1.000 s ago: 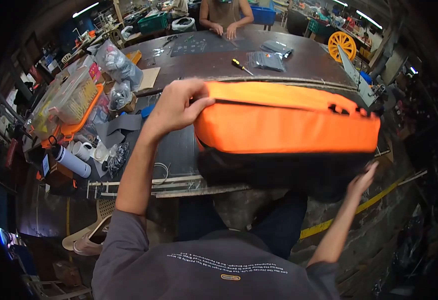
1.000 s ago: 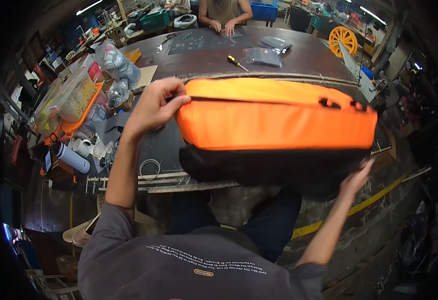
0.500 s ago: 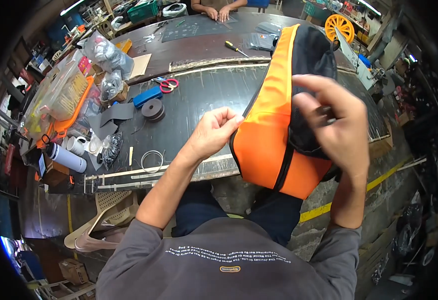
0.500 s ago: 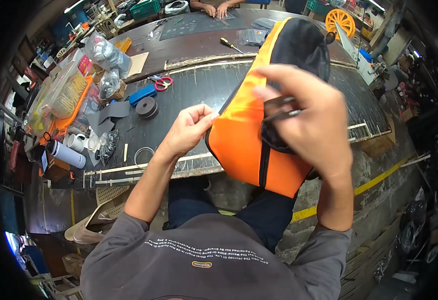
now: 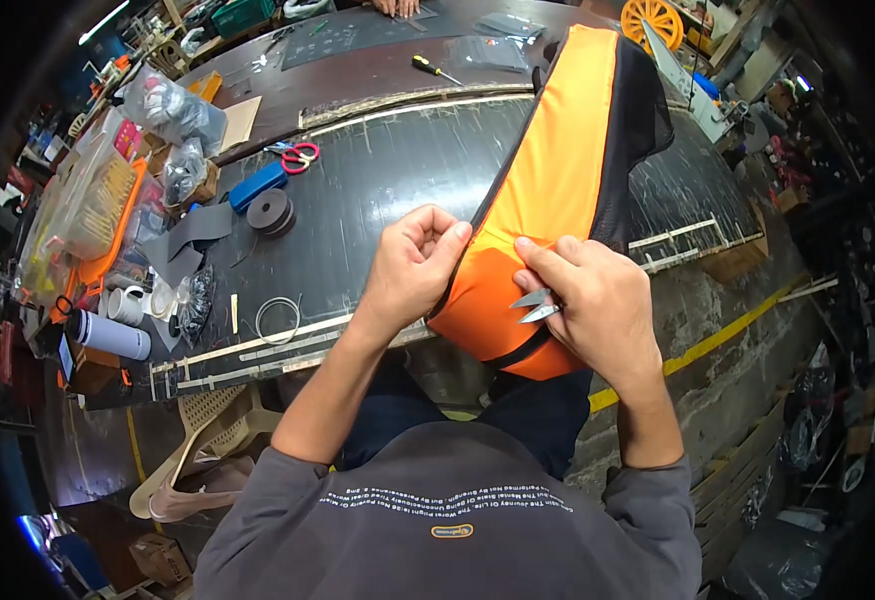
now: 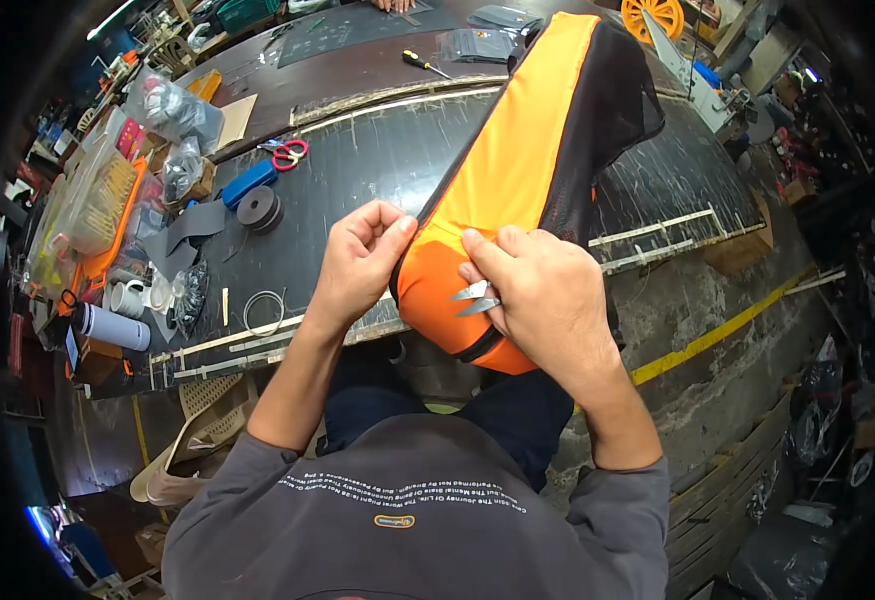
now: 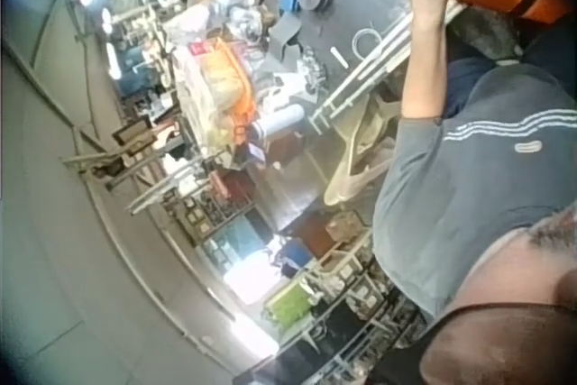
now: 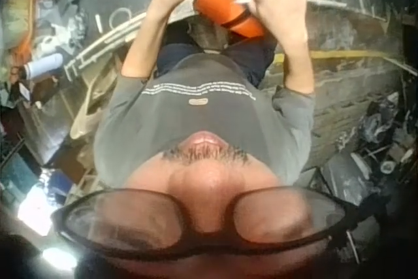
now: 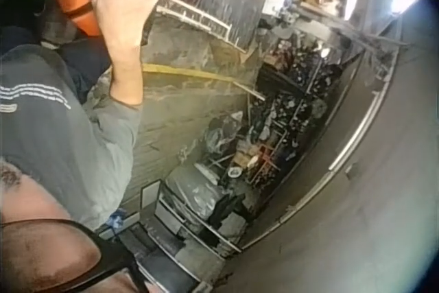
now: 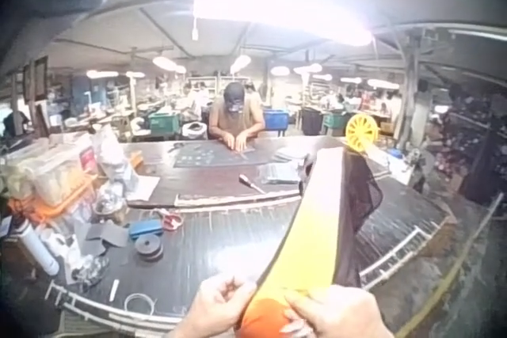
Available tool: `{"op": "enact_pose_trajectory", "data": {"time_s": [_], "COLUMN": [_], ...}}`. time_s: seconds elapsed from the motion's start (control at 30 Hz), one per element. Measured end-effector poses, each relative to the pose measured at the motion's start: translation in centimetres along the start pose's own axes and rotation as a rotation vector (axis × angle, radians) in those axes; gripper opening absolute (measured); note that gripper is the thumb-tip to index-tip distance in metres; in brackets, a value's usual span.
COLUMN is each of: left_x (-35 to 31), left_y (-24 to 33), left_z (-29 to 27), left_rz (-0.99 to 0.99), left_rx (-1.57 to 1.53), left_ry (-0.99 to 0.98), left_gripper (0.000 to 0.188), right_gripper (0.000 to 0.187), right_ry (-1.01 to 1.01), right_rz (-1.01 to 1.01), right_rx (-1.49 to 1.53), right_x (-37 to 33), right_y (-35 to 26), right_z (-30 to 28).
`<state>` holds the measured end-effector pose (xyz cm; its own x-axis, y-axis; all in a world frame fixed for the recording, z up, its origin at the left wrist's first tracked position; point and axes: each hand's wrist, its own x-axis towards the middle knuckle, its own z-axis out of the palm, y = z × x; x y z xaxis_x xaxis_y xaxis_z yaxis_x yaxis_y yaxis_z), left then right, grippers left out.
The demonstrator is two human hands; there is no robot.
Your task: Inspecting and testing the zippers and structural components of a large orange textile bag on a workshop table.
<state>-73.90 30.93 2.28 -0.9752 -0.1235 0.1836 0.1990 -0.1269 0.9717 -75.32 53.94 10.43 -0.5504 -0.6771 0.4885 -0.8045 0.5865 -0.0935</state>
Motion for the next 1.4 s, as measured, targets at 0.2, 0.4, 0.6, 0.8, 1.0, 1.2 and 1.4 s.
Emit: {"op": "enact_pose_trajectory", "data": {"time_s": [0.2,0.4,0.6,0.8,1.0,1.2,1.4], "left_x": [0.1,-0.1,-0.5,0.5,-0.6,-4.5,-4.7], "left_y": [-0.4,4.7,8.4,7.5,6.2,5.3,4.5], "left_z": [-1.1,-1.0,-2.0,-2.2,-2.2,-0.1,7.1], "left_rz": [0.016,0.258,0.374,0.336,0.373,0.753,0.676], "left_rx": [0.083,0.508,0.931,0.867,0.652,0.718,1.063], "left_ry": [0.015,-0.026,-0.209,-0.245,0.051,0.010,-0.229], "left_gripper": [0.018,0.025,0.014,0.006,0.012,0.020,0.081], "right_gripper": [0.031,0.031,0.031,0.034,0.038,0.025,0.029], "right_ry": [-0.023,0.013,0.063,0.098,0.225,0.673,0.566], "right_rz": [-0.036,-0.035,-0.036,-0.038,-0.082,0.286,0.910], "right_rx": [-0.082,-0.088,-0.052,-0.066,0.037,0.176,0.314], "right_x": [0.5,0.1,0.5,0.2,-0.8,-7.3,-14.1], "right_y": [0.0,-0.1,-0.4,-0.2,-0.6,2.9,10.0], "right_z": [0.5,0.5,1.0,1.5,-0.3,-2.5,4.7]}}
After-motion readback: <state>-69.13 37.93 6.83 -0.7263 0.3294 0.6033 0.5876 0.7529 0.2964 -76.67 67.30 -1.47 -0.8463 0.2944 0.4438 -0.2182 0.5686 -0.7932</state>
